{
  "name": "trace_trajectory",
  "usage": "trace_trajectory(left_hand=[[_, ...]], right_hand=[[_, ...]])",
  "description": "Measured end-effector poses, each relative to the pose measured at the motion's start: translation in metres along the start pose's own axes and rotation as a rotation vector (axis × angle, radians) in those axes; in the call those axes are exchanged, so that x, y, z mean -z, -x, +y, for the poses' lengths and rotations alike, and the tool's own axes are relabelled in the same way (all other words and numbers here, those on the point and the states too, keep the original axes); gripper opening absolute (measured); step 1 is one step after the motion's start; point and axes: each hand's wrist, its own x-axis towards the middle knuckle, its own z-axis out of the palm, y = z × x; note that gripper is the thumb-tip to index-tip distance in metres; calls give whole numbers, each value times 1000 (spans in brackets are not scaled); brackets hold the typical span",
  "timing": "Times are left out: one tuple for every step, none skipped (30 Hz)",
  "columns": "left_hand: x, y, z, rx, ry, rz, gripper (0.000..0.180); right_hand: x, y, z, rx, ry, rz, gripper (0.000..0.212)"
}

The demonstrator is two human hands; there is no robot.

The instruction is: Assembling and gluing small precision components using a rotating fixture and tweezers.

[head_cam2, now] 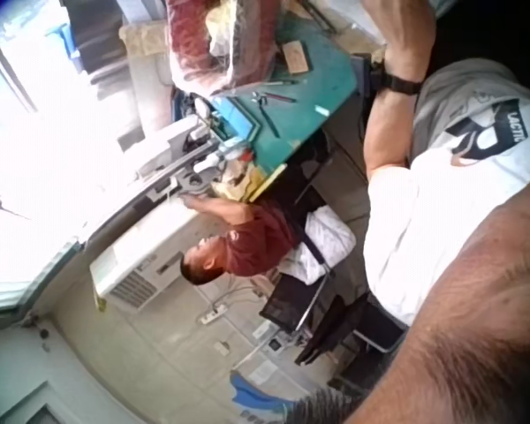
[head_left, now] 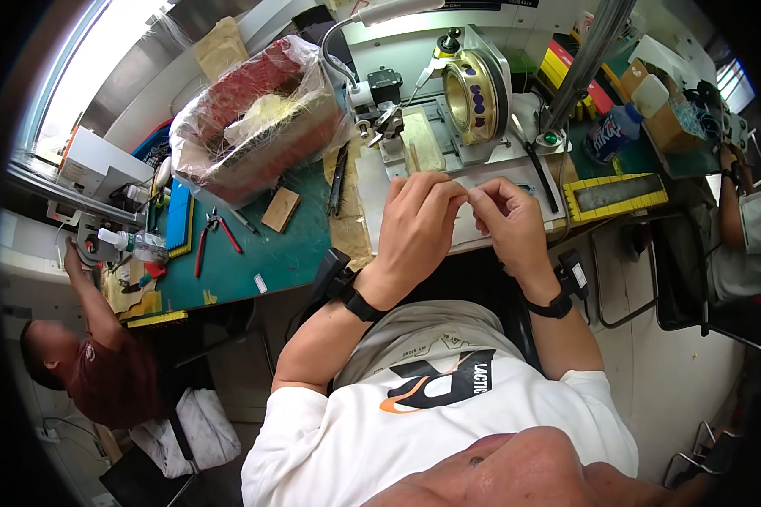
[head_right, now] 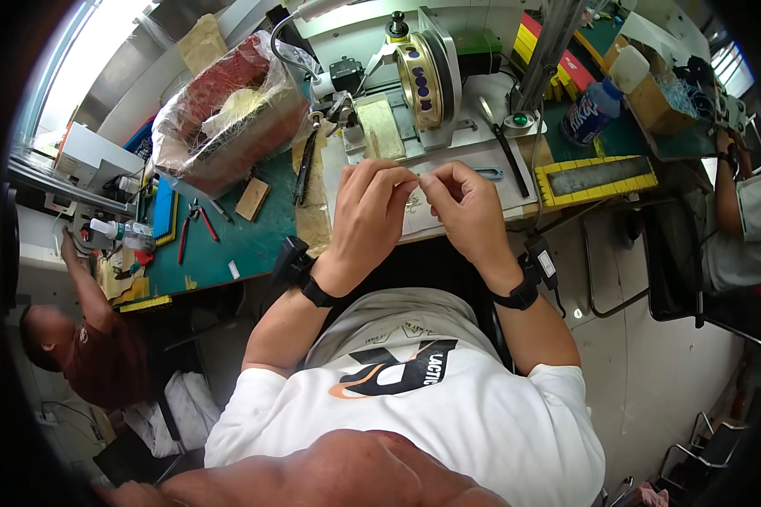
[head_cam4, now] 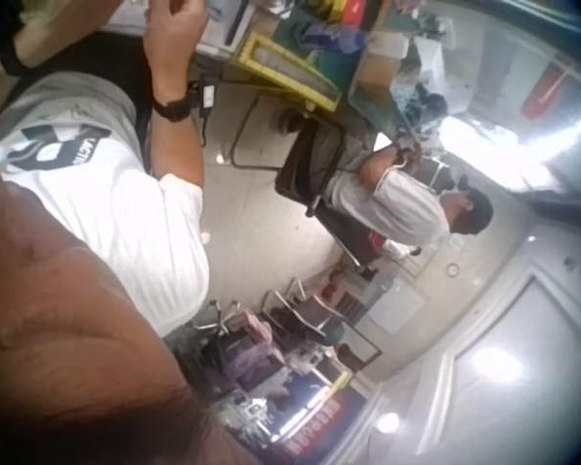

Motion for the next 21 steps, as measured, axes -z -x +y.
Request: trace_trajectory(left_hand=[[2, -4, -2, 51, 20, 25, 22], [5, -9, -5, 102, 41, 50, 23], [7, -15, -8, 151, 62, 74, 24], [12, -28, -11, 116, -31, 144, 25], [18, -44, -15, 81, -123, 215, 27], [23, -57, -20, 45, -217, 285, 30], [27, -67, -26, 59, -267, 250, 29], [30, -77, -31, 73, -317, 215, 28], [34, -84, -36, 89, -366, 183, 28], [37, -87, -43, 96, -351, 123, 26], [39, -87, -53, 103, -336, 62, 24], [39, -88, -57, 113, -316, 0, 23], [37, -88, -60, 61, -290, 76, 16], [37, -88, -63, 139, -199, 81, 14], [39, -88, -62, 221, -106, 83, 13], [41, -89, -62, 302, -13, 84, 12], [42, -90, -66, 304, 62, 114, 14], [43, -91, -67, 352, 262, 104, 15], [45, -93, -68, 398, 462, 94, 16], [46, -94, -69, 441, 662, 81, 17], [48, -93, -74, 444, 684, 47, 20]], right_hand=[[-1, -1, 0, 51, 51, 22, 22], [-4, -1, -1, 102, 101, 45, 22], [-6, -3, -2, 154, 150, 71, 22], [-9, -3, -6, 171, 156, 68, 23], [-14, -4, -11, 188, 162, 65, 23], [-19, -5, -15, 204, 166, 62, 23], [-25, -10, -16, 211, 161, 43, 24], [-30, -14, -20, 225, 147, 21, 24], [-36, -19, -23, 240, 135, -1, 24], [-41, -23, -26, 254, 124, -23, 25], [-46, -29, -28, 233, 102, -52, 26], [-49, -35, -26, 229, 81, -57, 27], [-53, -43, -23, 226, 60, -62, 27], [-56, -51, -19, 222, 39, -67, 27], [-58, -57, -19, 158, -18, -103, 27], [-61, -62, -18, 139, -70, -106, 26], [-65, -66, -18, 120, -123, -110, 26], [-69, -71, -20, 103, -176, -115, 25], [-72, -77, -20, 108, -209, -111, 25], [-76, -83, -19, 113, -243, -106, 25], [-80, -86, -21, 114, -276, -104, 25]])
